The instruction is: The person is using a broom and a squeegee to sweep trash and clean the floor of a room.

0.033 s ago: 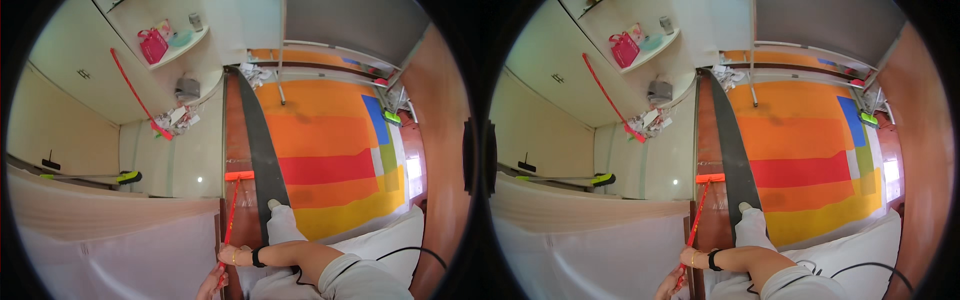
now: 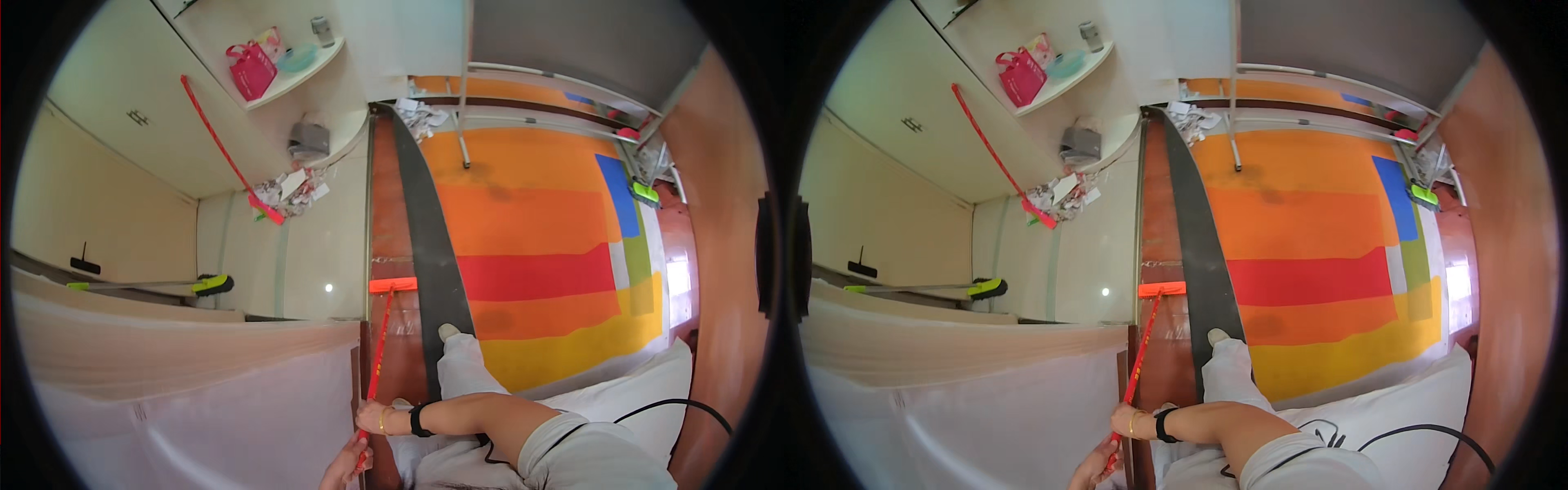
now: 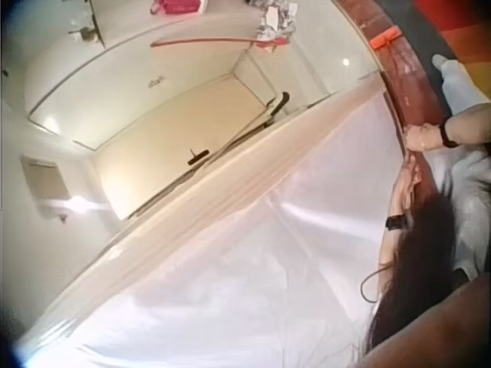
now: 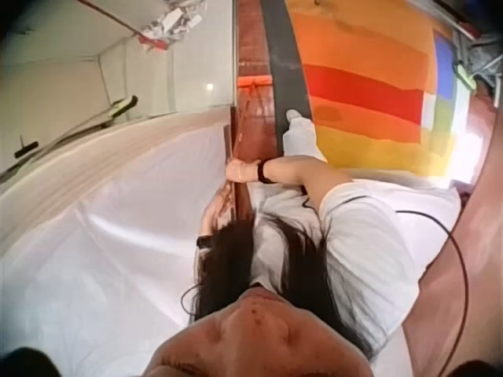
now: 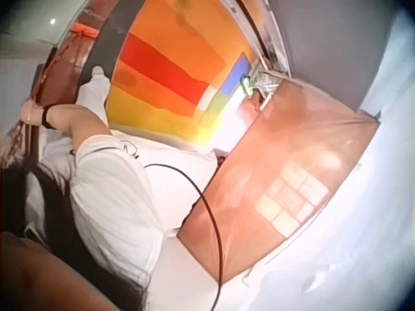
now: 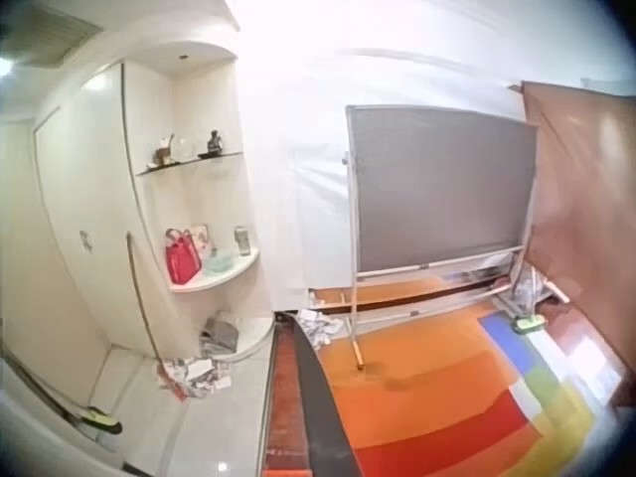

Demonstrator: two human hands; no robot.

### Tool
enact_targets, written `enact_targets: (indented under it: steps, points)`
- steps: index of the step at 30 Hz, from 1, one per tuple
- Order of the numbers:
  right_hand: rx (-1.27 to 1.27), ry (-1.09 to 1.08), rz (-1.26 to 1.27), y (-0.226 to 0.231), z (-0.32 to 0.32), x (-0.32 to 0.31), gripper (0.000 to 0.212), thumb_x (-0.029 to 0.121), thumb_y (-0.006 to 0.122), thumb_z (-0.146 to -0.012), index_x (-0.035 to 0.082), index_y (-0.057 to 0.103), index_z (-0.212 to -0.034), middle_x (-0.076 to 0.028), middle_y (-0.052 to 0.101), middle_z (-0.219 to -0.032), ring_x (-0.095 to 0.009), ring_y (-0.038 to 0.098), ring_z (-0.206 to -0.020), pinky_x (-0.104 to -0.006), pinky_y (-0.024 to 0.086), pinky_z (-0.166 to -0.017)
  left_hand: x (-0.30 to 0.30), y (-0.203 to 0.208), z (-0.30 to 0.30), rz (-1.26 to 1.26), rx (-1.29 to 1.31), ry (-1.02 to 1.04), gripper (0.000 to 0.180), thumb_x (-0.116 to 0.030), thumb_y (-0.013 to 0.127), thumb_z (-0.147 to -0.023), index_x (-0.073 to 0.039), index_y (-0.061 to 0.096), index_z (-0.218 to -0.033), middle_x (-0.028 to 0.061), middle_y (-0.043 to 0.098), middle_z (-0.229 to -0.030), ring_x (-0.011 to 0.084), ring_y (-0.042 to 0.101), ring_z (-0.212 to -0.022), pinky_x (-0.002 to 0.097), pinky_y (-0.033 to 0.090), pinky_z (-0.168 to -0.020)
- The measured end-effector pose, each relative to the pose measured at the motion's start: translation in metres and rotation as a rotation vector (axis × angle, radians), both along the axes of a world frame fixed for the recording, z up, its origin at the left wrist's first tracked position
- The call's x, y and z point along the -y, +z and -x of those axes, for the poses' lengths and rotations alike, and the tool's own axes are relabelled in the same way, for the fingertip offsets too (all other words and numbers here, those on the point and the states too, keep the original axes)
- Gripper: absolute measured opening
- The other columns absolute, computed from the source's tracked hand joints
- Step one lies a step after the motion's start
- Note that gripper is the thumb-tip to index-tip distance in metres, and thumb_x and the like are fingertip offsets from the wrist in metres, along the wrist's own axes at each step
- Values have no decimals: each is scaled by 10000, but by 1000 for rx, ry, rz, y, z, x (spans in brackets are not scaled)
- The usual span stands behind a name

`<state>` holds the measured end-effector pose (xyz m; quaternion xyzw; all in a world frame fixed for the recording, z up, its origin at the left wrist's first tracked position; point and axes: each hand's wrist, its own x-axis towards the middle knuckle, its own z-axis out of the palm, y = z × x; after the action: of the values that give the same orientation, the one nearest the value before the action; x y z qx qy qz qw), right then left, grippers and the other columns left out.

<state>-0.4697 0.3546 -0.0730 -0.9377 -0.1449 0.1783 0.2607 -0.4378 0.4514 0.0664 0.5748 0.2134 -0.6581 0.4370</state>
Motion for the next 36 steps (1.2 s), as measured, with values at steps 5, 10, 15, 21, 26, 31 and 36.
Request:
enact_targets:
  steps: [5,10,15,21,26,31,36]
  points:
    - [116,286,-167,8,27,12,110,211,564,-615,118,617,-641,-60,586,-639,-209,577,-652,-365,397,-630,31,33,43,-225,289,-52,243,-233,478,-816,-74,470,-1001,-17,454,-599,65,424,-476,189,332,-389]
    - [93,406,-383,-6,53,22,80,182,565,-593,113,603,-607,-65,587,-627,-209,580,-649,-341,413,-575,54,-12,77,-288,341,-78,261,-235,465,-824,-83,454,-1037,-13,447,-590,65,415,-464,192,329,-383]
    - [154,296,-281,-23,48,48,70,162,575,-595,99,602,-608,-69,587,-625,-227,583,-659,-348,422,-580,53,-44,77,-287,372,-87,281,-237,452,-832,-92,439,-1073,-8,441,-581,65,407,-451,195,326,-377]
    - [51,385,-350,10,50,13,101,182,556,-614,92,604,-612,-78,602,-650,-231,582,-665,-338,433,-621,24,-18,80,-325,334,-58,307,-239,437,-841,-103,421,-1116,-3,433,-570,66,396,-437,199,323,-370]
    - [90,265,-164,-11,43,19,82,185,560,-602,116,593,-572,-44,580,-602,-200,559,-647,-324,417,-599,22,-37,71,-262,333,-41,330,-242,424,-849,-113,405,-1152,2,426,-561,66,387,-425,202,320,-365]
    - [-16,266,-4,-41,8,66,96,186,541,-650,120,611,-652,-31,598,-716,-183,544,-765,-336,384,-733,41,-80,54,-201,390,-66,354,-244,411,-857,-122,390,-1188,6,420,-552,66,378,-413,205,317,-359]
    - [-86,286,2,-10,17,39,120,172,531,-695,126,629,-747,-41,603,-790,-187,537,-827,-445,352,-787,17,-61,49,-163,296,-62,317,-218,415,-857,-107,390,-1153,-7,398,-554,71,372,-421,207,320,-369]
